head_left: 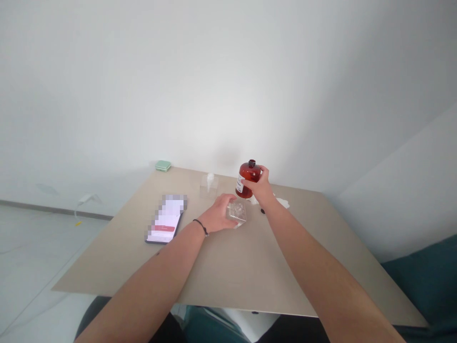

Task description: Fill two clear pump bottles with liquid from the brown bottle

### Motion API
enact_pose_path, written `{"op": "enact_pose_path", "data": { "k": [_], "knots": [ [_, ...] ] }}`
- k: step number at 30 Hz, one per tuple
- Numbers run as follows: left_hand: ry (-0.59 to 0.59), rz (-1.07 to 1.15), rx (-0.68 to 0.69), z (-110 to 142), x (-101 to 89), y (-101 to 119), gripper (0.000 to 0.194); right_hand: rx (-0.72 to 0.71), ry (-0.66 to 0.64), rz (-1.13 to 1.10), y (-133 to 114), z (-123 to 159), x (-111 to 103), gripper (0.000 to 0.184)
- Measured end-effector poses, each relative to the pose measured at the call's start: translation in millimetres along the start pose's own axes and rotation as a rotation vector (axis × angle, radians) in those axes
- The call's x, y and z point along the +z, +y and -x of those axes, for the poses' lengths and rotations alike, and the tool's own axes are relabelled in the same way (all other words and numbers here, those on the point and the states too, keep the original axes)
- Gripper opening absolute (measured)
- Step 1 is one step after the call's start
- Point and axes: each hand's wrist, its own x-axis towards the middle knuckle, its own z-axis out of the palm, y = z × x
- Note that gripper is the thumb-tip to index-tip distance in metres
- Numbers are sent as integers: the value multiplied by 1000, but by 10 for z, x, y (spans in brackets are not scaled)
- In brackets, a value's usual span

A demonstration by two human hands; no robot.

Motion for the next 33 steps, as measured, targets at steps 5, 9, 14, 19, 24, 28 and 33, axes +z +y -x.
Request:
{"op": "enact_pose_path", "data": {
  "k": [5,9,14,19,24,28,33],
  "knots": [
    [-15,-17,3,5,-18,4,73,33,17,26,76,-16,69,86],
    [-4,21,9,8,-20,16,71,35,8,62,164,-36,104,87],
    [12,53,-34,3,-11,26,70,40,3,91,229,-42,148,87],
    [31,74,-88,4,0,24,71,53,-10,111,238,-13,176,86],
    [-8,71,-106,10,1,60,70,50,-7,113,266,18,199,85],
    [-23,58,-107,7,4,62,69,52,-21,73,313,26,219,86],
    [-17,77,-104,2,11,40,70,59,-7,67,383,29,238,86]
  ]
}}
